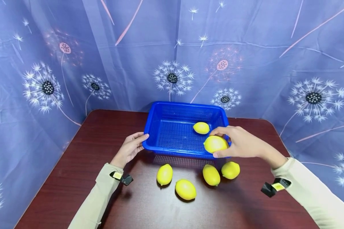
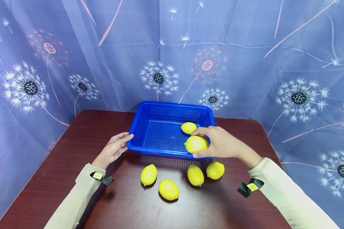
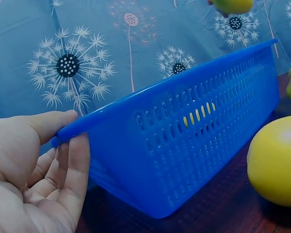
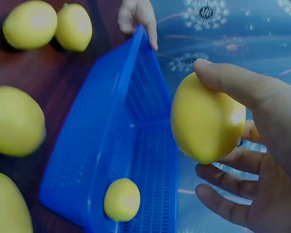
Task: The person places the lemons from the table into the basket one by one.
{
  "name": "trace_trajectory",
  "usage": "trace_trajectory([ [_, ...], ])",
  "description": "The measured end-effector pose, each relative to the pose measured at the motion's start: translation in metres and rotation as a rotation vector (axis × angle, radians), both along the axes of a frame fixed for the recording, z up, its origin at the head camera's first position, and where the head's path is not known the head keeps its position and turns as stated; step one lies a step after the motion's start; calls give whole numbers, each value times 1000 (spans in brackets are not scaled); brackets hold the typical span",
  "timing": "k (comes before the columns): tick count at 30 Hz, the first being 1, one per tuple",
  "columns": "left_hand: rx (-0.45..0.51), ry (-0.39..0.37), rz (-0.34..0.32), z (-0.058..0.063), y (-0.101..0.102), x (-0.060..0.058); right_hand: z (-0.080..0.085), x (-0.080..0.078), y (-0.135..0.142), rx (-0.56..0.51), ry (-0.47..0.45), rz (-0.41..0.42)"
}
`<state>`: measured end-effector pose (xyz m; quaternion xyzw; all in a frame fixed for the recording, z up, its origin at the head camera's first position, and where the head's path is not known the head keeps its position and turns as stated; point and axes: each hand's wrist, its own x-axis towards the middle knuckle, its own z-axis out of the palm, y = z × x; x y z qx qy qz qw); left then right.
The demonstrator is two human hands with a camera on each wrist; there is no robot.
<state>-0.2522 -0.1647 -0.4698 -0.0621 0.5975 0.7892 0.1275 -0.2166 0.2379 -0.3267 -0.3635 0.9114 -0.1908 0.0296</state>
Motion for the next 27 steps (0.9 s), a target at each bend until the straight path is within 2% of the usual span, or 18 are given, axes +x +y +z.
trace_trajectory([
  [7, 15, -4, 14, -6, 1, -4, -5, -45, -8, 1, -71, -17],
  [17, 9, -3, 14, -4, 0, -4, -25, -94, -18, -19, -94, -18],
  [27, -15, -23, 30, -2, 1, -3, -47, -134, -43, 16, -180, -15],
])
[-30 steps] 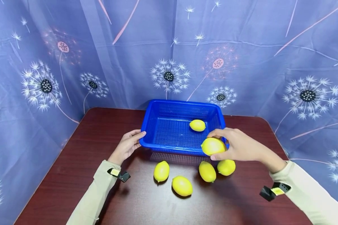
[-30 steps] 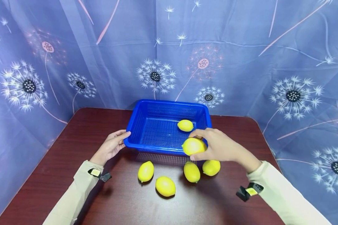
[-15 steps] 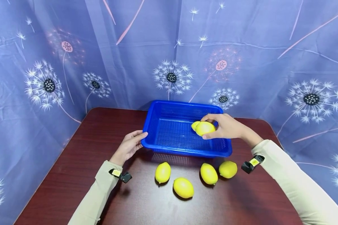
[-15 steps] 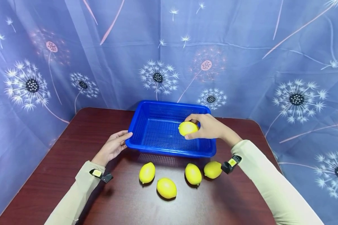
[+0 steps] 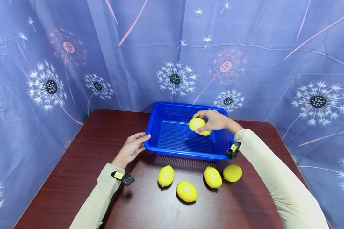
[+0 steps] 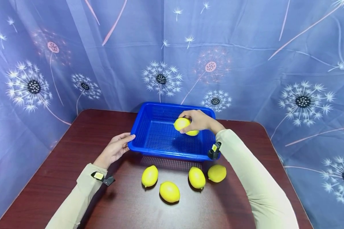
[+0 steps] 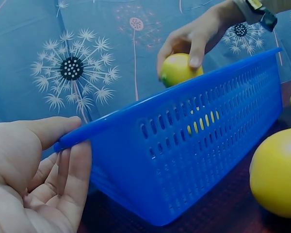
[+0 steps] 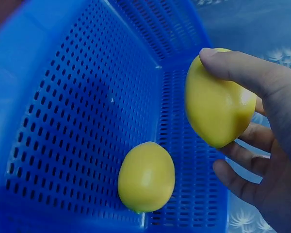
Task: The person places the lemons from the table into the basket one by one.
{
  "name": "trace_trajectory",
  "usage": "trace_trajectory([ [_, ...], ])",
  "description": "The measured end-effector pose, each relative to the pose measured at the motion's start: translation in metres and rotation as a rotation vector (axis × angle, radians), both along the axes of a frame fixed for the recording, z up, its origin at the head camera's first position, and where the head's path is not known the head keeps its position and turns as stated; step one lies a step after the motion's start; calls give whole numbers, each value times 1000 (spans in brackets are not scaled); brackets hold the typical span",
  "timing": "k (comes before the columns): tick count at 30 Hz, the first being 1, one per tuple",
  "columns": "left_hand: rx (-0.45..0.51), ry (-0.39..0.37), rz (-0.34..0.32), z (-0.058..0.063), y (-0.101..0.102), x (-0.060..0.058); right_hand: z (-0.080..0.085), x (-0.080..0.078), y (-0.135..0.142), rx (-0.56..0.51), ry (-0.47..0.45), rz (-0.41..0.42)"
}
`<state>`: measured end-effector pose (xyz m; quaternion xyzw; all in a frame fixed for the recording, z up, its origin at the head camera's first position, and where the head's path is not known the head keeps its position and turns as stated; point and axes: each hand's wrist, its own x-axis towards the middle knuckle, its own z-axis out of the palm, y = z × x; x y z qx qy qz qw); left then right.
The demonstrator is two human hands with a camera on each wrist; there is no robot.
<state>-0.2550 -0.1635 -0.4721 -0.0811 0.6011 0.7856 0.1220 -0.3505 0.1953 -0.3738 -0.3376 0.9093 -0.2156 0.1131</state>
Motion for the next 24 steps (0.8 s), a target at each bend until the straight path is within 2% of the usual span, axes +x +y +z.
trace_trajectory([
  [8, 10, 2, -14, 0, -4, 2, -17, -25, -22, 15, -63, -25],
  [15, 5, 12, -15, 3, -2, 2, -30, -47, -31, 81, -78, -69],
  [24, 3, -1, 4, 1, 0, 0, -44, -57, -40, 121, -70, -70],
])
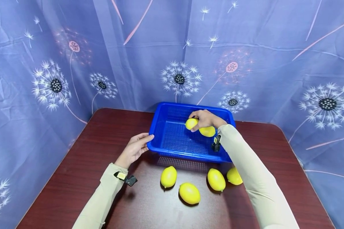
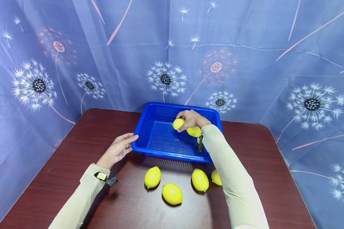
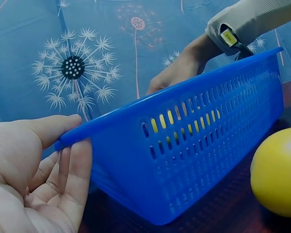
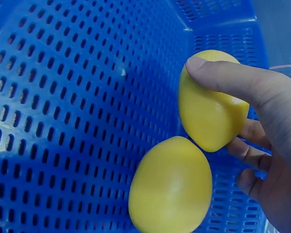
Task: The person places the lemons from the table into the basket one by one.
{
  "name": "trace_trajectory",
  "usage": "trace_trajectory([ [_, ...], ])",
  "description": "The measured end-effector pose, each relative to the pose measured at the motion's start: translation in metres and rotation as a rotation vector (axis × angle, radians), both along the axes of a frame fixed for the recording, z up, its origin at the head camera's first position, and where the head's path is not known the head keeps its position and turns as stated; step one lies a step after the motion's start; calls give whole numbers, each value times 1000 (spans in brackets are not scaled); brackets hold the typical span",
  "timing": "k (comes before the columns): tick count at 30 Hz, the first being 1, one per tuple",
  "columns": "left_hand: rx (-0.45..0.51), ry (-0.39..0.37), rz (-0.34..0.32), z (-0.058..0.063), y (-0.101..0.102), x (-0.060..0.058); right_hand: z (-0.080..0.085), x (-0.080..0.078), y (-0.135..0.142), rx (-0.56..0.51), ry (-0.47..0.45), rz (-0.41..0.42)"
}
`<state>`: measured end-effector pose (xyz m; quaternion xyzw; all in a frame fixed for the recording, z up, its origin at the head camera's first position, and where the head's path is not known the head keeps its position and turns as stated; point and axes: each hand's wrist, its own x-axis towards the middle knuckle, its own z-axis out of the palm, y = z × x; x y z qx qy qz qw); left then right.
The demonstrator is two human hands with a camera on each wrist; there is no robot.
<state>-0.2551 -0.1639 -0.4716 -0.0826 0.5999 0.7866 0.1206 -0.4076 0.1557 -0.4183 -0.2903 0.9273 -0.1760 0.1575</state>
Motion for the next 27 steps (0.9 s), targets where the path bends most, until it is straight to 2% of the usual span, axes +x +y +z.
trace_trajectory([
  [7, -2, 5, -4, 1, 1, 0, -7, 0, -7, 46, -7, -17],
  [14, -14, 0, -1, 0, 1, 1, -9, 0, -10, 85, 5, 1],
  [22, 8, 11, -15, -1, 1, 0, 10, 8, -2, 51, 28, 22],
  [27, 27, 18, -24, -1, -1, 1, 29, 21, 6, 37, 73, 20],
])
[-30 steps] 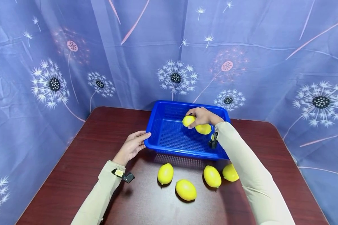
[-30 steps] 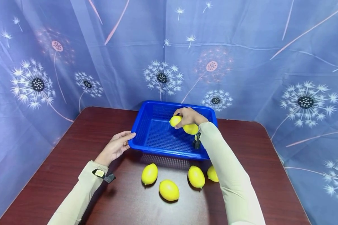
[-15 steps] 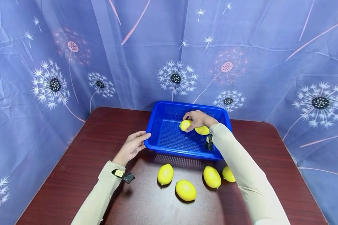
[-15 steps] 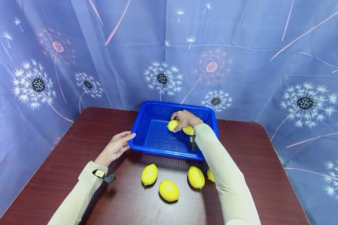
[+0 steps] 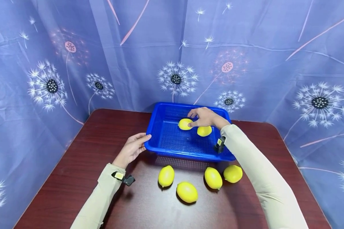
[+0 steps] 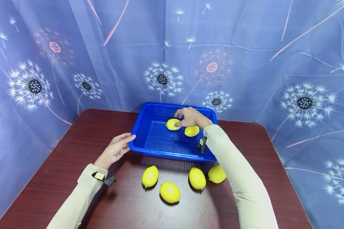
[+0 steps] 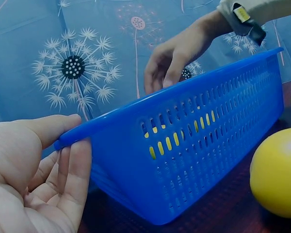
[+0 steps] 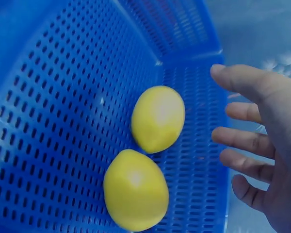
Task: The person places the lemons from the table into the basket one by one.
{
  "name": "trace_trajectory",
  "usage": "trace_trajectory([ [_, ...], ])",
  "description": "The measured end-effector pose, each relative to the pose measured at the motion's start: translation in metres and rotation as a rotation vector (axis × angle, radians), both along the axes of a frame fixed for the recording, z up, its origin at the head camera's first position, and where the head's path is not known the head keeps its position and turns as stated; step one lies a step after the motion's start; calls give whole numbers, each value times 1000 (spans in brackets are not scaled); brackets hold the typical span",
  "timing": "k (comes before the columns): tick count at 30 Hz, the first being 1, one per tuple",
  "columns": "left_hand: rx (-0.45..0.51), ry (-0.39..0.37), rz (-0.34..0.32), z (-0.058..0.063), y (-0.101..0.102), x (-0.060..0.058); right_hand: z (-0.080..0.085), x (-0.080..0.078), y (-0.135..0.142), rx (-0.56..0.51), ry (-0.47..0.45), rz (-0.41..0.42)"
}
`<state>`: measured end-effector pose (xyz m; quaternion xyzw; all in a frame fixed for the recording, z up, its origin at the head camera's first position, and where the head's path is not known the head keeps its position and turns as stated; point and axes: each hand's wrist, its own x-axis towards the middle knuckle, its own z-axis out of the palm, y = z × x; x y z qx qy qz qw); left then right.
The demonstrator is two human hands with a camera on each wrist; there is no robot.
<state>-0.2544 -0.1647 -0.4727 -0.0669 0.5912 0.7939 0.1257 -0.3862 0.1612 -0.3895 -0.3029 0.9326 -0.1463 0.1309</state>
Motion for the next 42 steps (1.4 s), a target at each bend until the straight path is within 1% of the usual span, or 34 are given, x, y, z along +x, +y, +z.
trace_trajectory([
  [3, -3, -7, 4, 0, -1, -1, 9, 12, 5, -42, 41, 16],
  [7, -18, -17, 14, 1, -1, -1, 16, 29, 12, -108, 107, 25],
  [9, -23, -22, 18, 1, 0, -1, 17, 40, 16, -137, 136, 14],
  [15, -19, -21, 22, -1, 1, -2, 24, 84, 32, -212, 230, -13],
  [19, -20, -18, 29, -2, 1, -2, 28, 112, 45, -238, 289, -22],
  [23, -21, -22, 26, -2, 2, -2, 32, 140, 61, -252, 289, -57],
  [27, -19, -29, 23, -2, 2, -1, 33, 167, 77, -261, 296, -110],
  [30, -16, -30, 27, -1, 0, 0, 30, 182, 89, -263, 314, -146],
  [34, -4, -30, 32, 0, -1, 1, 22, 200, 105, -263, 321, -172],
  [37, 5, -28, 24, 1, 0, 1, 13, 214, 117, -261, 310, -197],
  [42, 9, -27, 12, 1, 1, 0, -6, 233, 133, -250, 285, -266],
])
